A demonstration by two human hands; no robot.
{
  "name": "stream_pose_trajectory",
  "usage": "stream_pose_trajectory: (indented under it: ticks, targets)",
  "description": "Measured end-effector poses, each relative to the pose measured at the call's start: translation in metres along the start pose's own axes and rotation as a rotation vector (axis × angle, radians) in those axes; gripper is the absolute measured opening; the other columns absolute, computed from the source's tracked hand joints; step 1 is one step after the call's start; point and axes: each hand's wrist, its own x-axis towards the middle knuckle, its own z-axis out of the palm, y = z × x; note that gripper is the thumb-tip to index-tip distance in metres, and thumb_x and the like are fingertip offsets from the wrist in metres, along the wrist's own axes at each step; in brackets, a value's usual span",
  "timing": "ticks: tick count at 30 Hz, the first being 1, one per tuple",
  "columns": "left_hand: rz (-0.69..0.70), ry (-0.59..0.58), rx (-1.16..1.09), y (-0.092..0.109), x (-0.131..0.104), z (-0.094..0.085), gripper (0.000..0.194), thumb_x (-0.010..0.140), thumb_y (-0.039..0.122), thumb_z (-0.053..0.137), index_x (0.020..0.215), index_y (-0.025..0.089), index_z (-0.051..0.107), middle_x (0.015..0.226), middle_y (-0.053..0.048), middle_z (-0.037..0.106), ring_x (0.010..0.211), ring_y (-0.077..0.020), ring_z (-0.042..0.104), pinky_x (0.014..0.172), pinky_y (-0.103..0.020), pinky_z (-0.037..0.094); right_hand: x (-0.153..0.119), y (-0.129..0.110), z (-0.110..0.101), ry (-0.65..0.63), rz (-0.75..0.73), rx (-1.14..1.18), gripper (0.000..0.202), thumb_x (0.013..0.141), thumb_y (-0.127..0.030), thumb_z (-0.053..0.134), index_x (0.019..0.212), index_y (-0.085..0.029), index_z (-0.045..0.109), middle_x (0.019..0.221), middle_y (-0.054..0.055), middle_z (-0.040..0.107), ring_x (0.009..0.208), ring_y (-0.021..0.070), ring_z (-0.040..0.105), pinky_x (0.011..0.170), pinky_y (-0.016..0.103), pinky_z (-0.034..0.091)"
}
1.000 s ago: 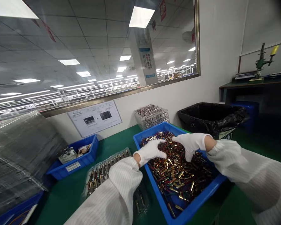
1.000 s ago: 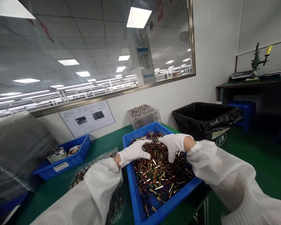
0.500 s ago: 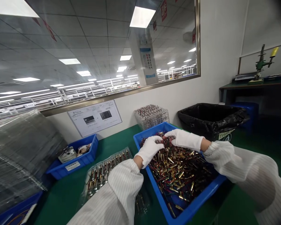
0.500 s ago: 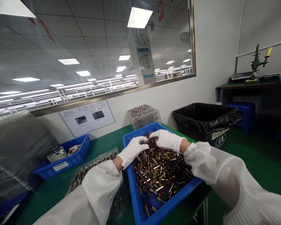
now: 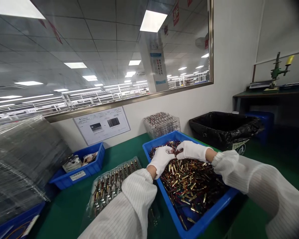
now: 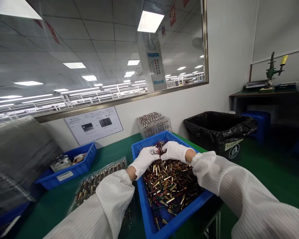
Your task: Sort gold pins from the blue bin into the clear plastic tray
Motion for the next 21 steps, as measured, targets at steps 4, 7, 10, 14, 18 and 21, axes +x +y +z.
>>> stream_pose_trajectory:
  ticks: [4,7,10,14,18,21]
  targets:
    - [0.115,0.050,0.051,0.016,-0.004,-0.002,0.014,0.048,0.004,0.058,0.056,0.015,0.059,0.058,0.003,0.057,0.059,-0.0100,0.048,0.061,-0.022,0.037,-0.002,-0.007,-0.003,0.047,-0.074,0.032,0.020,0.059,-0.022,0.052,0.075,-0.014,0.062,0.067,-0.001,0.060,0.061,0.0116,0.051,0.054,0.019,0.036]
    - [0.140,0.049,0.040,0.023,-0.007,-0.007,0.015,0.050,0.005,0.056,0.059,0.016,0.059,0.062,0.003,0.057,0.062,-0.0100,0.049,0.064,-0.022,0.037,-0.004,-0.009,-0.009,0.059,-0.115,0.057,0.022,0.062,-0.022,0.049,0.079,-0.015,0.062,0.073,0.000,0.061,0.066,0.0124,0.052,0.059,0.019,0.037]
    - [0.083,0.031,0.001,0.018,-0.005,-0.010,0.019,0.048,0.003,0.058,0.064,0.014,0.058,0.063,0.000,0.057,0.060,-0.0106,0.051,0.060,-0.022,0.039,-0.003,-0.009,-0.011,0.043,-0.141,0.061,0.018,0.062,-0.022,0.051,0.074,-0.016,0.063,0.074,0.000,0.061,0.069,0.0135,0.052,0.064,0.021,0.036]
    - [0.007,0.078,-0.067,0.005,-0.002,-0.014,0.034,0.049,0.005,0.060,0.081,0.014,0.053,0.074,-0.003,0.056,0.059,-0.0095,0.052,0.057,-0.023,0.042,-0.003,-0.005,-0.010,0.061,-0.122,0.072,0.034,0.065,-0.038,0.050,0.089,-0.016,0.059,0.077,0.002,0.060,0.067,0.0141,0.052,0.057,0.021,0.036]
    - [-0.011,0.104,-0.086,0.000,-0.003,-0.012,0.037,0.048,0.005,0.061,0.082,0.014,0.051,0.073,-0.002,0.054,0.057,-0.0087,0.051,0.053,-0.021,0.041,0.000,-0.004,-0.002,-0.008,-0.060,-0.037,0.058,0.040,-0.044,0.067,0.091,-0.018,0.058,0.073,0.001,0.060,0.062,0.0155,0.052,0.051,0.021,0.034]
    - [0.014,0.104,-0.084,0.005,-0.006,-0.005,0.034,0.049,0.005,0.061,0.081,0.015,0.052,0.065,0.001,0.052,0.055,-0.0079,0.049,0.054,-0.021,0.041,0.003,-0.012,0.008,0.036,-0.067,-0.089,0.051,0.038,-0.036,0.069,0.086,-0.021,0.061,0.072,0.000,0.060,0.062,0.0157,0.052,0.054,0.022,0.035]
